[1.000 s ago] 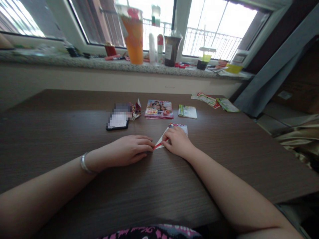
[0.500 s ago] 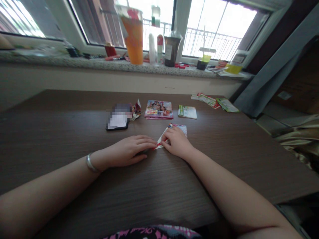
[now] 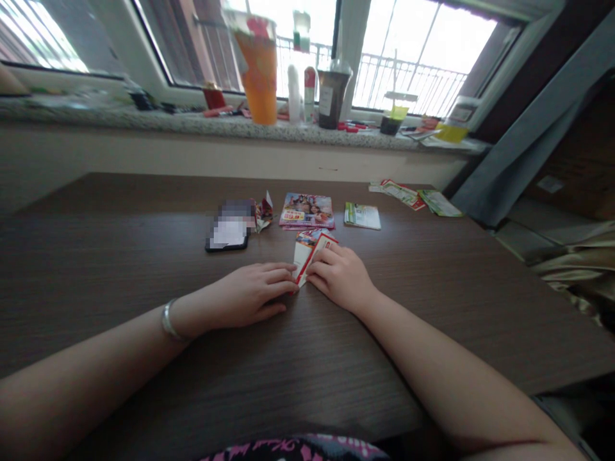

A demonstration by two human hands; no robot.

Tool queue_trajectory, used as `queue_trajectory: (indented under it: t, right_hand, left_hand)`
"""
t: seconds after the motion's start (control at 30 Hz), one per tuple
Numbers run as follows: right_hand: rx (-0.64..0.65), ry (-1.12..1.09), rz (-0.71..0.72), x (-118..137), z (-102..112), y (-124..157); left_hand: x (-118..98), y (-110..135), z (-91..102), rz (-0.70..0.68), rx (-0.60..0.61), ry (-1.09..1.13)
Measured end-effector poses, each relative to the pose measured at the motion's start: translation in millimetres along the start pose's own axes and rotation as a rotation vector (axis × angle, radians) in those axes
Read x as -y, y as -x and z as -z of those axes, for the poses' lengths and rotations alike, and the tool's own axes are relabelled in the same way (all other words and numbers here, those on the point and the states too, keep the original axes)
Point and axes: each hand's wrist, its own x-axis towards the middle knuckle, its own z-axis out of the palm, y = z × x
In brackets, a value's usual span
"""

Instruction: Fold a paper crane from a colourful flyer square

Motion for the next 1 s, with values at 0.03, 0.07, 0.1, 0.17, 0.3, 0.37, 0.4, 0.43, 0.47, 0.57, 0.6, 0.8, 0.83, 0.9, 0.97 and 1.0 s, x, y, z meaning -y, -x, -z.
queue_trajectory:
  t: [0.03,0.07,0.1,0.17,0.3,0.37,0.4,0.43,0.47,0.57,0.6,0.8,0.83,0.9,0.97,1.0]
  right_hand:
    - [0.017,-0.011,0.017,0.3,-0.7,0.1]
    - [0.029,-0.021,0.032,0.4,-1.4,0.0]
    - [0.040,-0.030,0.043,0.3,-2.1,-0.1]
    - [0.058,-0.039,0.056,-0.5,-3.5,-0.2]
    - [0.088,-0.056,0.045,-1.7,-5.6,0.0]
    - [0.095,-0.061,0.024,-1.5,-6.1,0.1]
    - [0.095,-0.062,0.015,-1.1,-6.2,0.1]
    - [0.094,-0.063,0.009,-0.7,-6.0,0.1]
    - [0.092,-0.065,0.007,-0.2,-5.7,0.0]
    - [0.089,-0.069,0.002,1.2,-4.2,-0.4]
    - [0.087,-0.072,0.000,1.6,-3.6,-0.5]
    - [0.084,-0.103,-0.012,2.9,-0.9,-1.6]
    - [0.083,-0.112,-0.019,2.9,-0.8,-1.8]
    - [0.077,-0.138,-0.044,2.7,-1.0,-2.3]
    - [0.076,-0.167,-0.073,2.3,-1.6,-2.9]
    - [0.076,-0.180,-0.084,2.2,-2.0,-3.2]
  left_hand:
    - [0.1,0.1,-0.2,-0.001,-0.002,0.002]
    - [0.3,0.4,-0.6,0.002,0.001,0.002]
    - [0.5,0.7,-1.0,0.009,0.008,0.000]
    - [0.8,1.4,-1.6,0.028,0.025,0.000]
    - [0.4,1.8,-1.0,0.044,0.031,0.012]
    - [0.1,1.3,-0.4,0.049,0.035,0.022]
    - [0.0,1.1,-0.4,0.049,0.035,0.030]
    - [0.0,0.9,-0.6,0.047,0.032,0.040]
    - [0.2,0.8,-1.0,0.042,0.023,0.050]
    - [1.1,0.8,-3.0,0.015,-0.027,0.073]
    - [1.5,0.8,-3.7,0.008,-0.040,0.078]
    - [2.8,0.8,-6.8,0.011,-0.044,0.074]
    - [2.8,0.7,-7.1,0.010,-0.039,0.066]
    - [2.6,0.5,-7.3,0.006,-0.027,0.054]
    - [2.2,0.1,-6.8,0.006,-0.025,0.055]
    - [1.9,-0.2,-6.2,0.008,-0.026,0.056]
